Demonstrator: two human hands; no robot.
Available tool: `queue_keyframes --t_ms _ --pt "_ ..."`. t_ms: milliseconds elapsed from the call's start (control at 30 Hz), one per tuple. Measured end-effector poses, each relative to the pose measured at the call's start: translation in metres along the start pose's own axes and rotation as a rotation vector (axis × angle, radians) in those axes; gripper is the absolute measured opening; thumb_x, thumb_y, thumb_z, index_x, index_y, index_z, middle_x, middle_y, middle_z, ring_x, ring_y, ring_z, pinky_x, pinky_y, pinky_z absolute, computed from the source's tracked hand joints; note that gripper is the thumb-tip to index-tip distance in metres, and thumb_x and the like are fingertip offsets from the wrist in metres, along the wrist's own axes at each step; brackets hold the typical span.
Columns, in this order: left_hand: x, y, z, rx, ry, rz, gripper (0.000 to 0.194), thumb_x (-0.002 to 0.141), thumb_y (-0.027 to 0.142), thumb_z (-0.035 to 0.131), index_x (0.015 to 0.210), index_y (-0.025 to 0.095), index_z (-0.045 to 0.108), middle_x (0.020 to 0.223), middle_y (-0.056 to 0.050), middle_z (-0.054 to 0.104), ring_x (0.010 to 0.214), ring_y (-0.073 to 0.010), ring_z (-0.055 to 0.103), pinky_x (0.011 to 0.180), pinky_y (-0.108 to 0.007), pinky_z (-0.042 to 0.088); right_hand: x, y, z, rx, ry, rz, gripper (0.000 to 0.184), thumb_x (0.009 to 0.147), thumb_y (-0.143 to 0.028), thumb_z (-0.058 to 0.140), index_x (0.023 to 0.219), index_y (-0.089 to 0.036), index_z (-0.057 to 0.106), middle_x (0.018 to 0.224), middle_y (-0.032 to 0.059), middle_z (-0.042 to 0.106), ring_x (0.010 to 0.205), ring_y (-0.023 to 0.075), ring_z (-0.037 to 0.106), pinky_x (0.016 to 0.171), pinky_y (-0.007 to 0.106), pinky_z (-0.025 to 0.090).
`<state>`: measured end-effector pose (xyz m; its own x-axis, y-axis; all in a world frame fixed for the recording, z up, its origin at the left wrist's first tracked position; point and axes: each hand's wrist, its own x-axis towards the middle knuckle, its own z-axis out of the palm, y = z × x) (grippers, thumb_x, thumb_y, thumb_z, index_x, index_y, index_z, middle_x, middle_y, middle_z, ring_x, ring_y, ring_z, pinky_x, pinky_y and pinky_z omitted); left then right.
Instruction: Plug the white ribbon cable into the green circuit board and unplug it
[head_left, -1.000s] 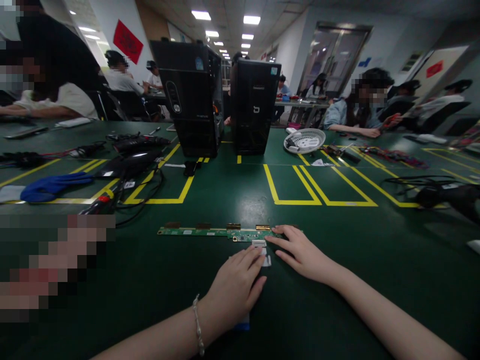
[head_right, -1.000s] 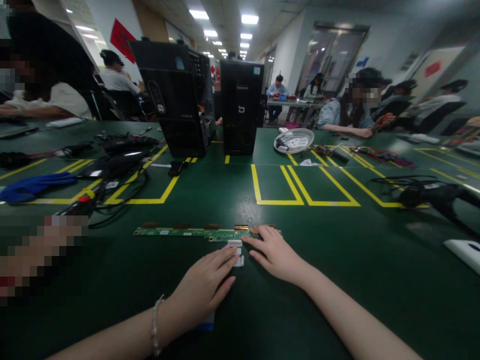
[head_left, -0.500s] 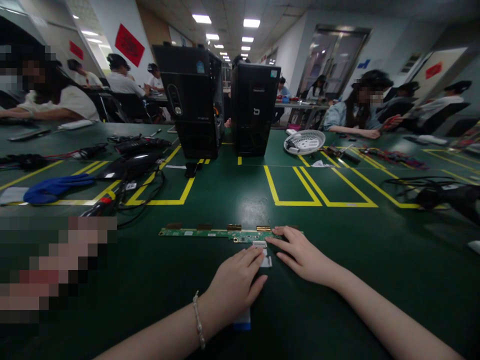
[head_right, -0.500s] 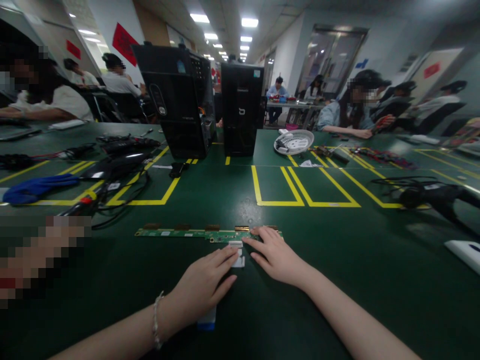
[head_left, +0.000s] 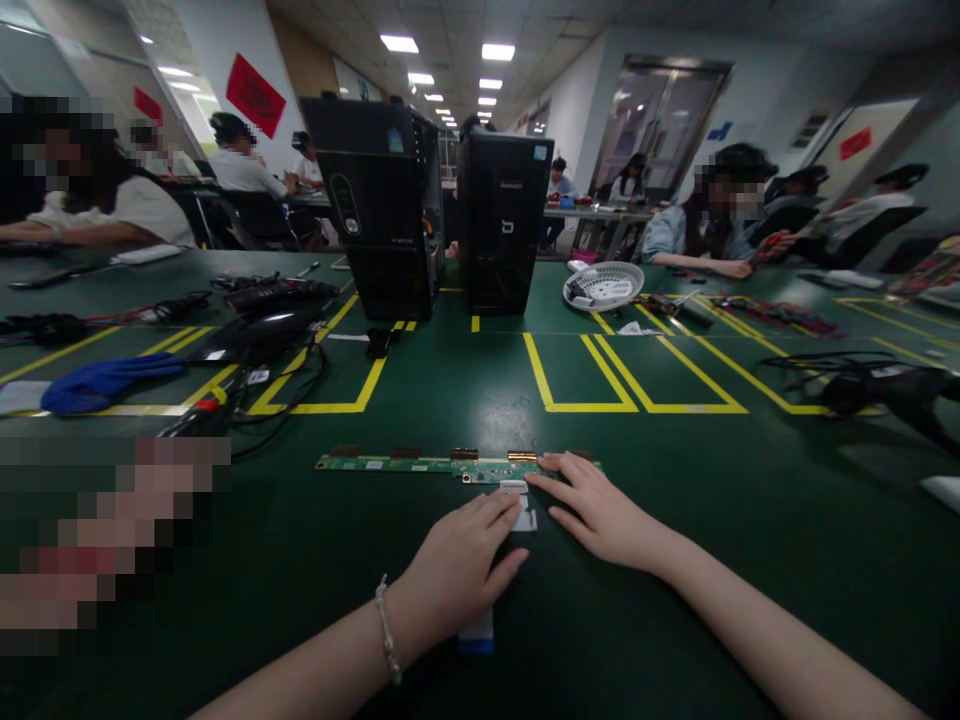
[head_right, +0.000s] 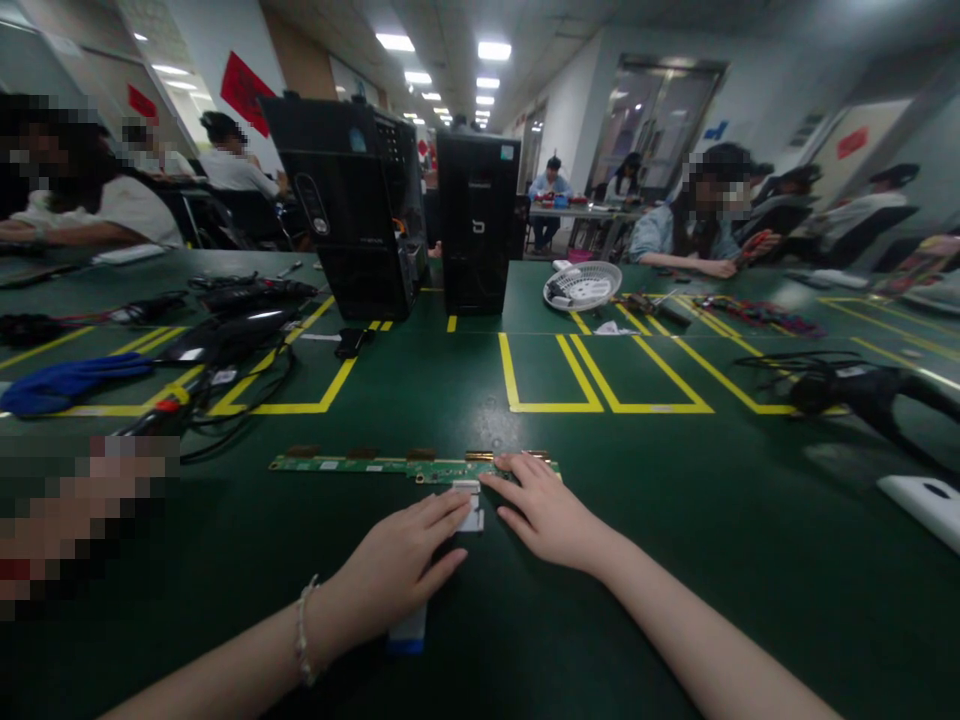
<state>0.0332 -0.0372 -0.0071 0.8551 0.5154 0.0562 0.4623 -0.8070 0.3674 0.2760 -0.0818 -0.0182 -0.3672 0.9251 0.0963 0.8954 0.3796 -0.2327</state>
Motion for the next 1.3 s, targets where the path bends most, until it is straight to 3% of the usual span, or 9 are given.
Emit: queue_keyframes --t_ms 367,500,633,767,867,1033,1300 --pt "0.0 -0.003 0.004 -0.071 0.066 0.019 0.048 0.094 0.037 0.051 0.138 0.018 0.047 0.141 -0.01 0.051 0.128 -0.0276 0.047 0.108 -0.048 0.037 0.002 -0.002 -0.001 0.007 0.036 -0.002 0.044 0.095 -0.03 0.042 0.138 -0.027 0.047 0.138 0.0105 0.045 0.131 0.0259 0.038 0.108 0.049 0.034" --pt "0.003 -0.007 0.001 -0.205 0.188 0.005 0.035 0.099 0.03 0.042 0.13 0.021 0.053 0.134 -0.007 0.055 0.121 -0.022 0.052 0.102 -0.04 0.043 0.004 -0.003 -0.001 -0.006 0.053 0.003 0.041 0.095 -0.028 0.042 0.136 -0.025 0.049 0.134 0.0112 0.048 0.127 0.0256 0.041 0.105 0.049 0.037" --pt "0.002 -0.016 -0.014 -0.248 0.301 -0.071 0.028 0.098 0.026 0.041 0.119 0.021 0.059 0.121 -0.007 0.061 0.111 -0.0216 0.056 0.095 -0.038 0.046 0.004 -0.006 -0.003 0.015 0.078 0.006 0.04 0.096 -0.028 0.041 0.134 -0.023 0.05 0.137 0.0122 0.045 0.13 0.0259 0.039 0.107 0.049 0.035" --pt "-0.011 -0.029 -0.03 -0.219 0.219 -0.127 0.025 0.098 0.026 0.04 0.097 0.02 0.064 0.096 -0.004 0.065 0.089 -0.0198 0.061 0.078 -0.034 0.05 0.003 -0.016 -0.007 0.084 0.052 -0.036 0.041 0.098 -0.033 0.036 0.137 -0.027 0.048 0.147 0.0092 0.037 0.137 0.0236 0.032 0.111 0.048 0.031" --pt "-0.027 -0.041 -0.032 -0.172 0.14 -0.109 0.023 0.097 0.025 0.041 0.092 0.019 0.063 0.089 -0.004 0.064 0.082 -0.0194 0.059 0.072 -0.032 0.048 0.005 -0.026 -0.007 0.11 -0.022 -0.1 0.046 0.098 -0.043 0.037 0.142 -0.03 0.042 0.154 0.0072 0.026 0.142 0.0245 0.021 0.114 0.05 0.022" --pt "-0.04 -0.054 -0.029 -0.146 0.162 -0.113 0.025 0.096 0.024 0.039 0.091 0.019 0.062 0.091 -0.005 0.063 0.085 -0.0203 0.057 0.074 -0.032 0.048 0.008 -0.033 -0.008 0.1 -0.124 -0.117 0.058 0.093 -0.056 0.043 0.145 -0.031 0.039 0.156 0.0087 0.022 0.144 0.0278 0.017 0.115 0.053 0.015" --pt "-0.037 -0.056 -0.03 -0.102 0.137 -0.056 0.022 0.095 0.022 0.042 0.093 0.021 0.064 0.095 -0.004 0.063 0.089 -0.0208 0.056 0.077 -0.033 0.047 -0.01 -0.029 -0.015 0.022 -0.116 -0.069 0.059 0.093 -0.056 0.042 0.146 -0.032 0.035 0.156 0.0079 0.024 0.143 0.0268 0.021 0.114 0.052 0.02"
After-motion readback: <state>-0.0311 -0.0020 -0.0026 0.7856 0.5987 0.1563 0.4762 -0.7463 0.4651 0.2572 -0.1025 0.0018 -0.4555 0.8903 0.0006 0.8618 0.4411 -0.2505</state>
